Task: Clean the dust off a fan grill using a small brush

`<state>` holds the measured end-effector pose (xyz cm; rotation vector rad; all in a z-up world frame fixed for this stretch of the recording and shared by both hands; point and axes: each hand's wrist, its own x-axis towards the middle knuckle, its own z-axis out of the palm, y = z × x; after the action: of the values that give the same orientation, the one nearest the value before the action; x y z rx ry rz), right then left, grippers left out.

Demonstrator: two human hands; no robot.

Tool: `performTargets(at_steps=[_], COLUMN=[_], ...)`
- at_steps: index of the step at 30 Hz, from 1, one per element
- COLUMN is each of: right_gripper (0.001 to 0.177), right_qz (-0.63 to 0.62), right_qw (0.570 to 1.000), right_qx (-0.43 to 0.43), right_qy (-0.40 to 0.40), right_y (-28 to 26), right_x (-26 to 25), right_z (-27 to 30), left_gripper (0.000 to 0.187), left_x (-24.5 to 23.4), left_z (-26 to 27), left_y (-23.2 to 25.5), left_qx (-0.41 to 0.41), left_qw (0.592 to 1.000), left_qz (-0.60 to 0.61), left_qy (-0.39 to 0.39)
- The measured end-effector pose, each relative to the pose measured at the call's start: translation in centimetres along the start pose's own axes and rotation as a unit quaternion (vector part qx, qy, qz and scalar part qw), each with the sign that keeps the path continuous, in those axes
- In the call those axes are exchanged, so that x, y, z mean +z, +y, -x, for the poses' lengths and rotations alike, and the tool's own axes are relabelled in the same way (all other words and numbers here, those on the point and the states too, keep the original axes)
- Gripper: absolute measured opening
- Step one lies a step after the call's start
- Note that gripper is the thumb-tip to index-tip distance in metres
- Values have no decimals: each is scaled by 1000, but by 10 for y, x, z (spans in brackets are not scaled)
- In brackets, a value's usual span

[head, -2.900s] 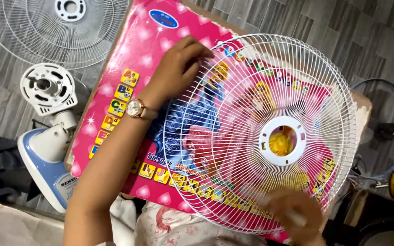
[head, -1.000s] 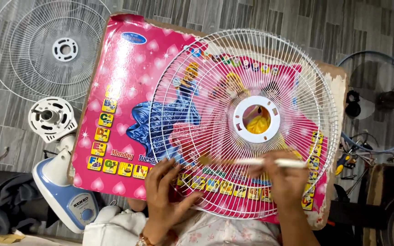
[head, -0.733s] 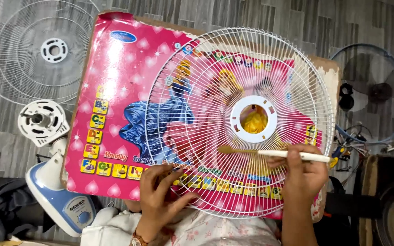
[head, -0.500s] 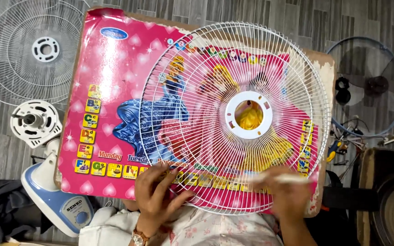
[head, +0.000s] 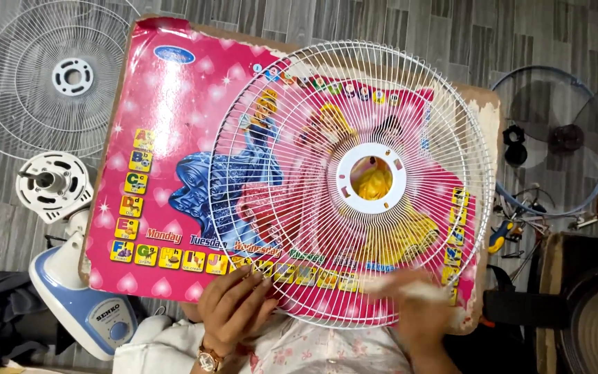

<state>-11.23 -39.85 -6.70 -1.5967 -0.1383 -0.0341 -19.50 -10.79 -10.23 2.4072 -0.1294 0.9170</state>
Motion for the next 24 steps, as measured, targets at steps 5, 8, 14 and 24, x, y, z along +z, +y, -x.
performTargets(at_steps=[5,8,14,24], right_gripper=[22,5,23,6], right_qz=[-187,85,206,-14], right_qw=[974,989,975,999], right_qx=[95,-35,-49,20], right_qy=[84,113,71,40], right_y=[47,-13,34,-10], right_x=[-55,-10,-63,-42], right_z=[10,-17,-6,-23], left_gripper=[28,28,36,30], left_x=[-3,-1,-5,-3], left_z=[0,-2,0,6], left_y=[2,1,2,2], left_qx=[7,19,61,47], left_qw=[1000,1000,998,999], left_qz=[-9,9,12,11], left_qy=[4,12,-8,-6])
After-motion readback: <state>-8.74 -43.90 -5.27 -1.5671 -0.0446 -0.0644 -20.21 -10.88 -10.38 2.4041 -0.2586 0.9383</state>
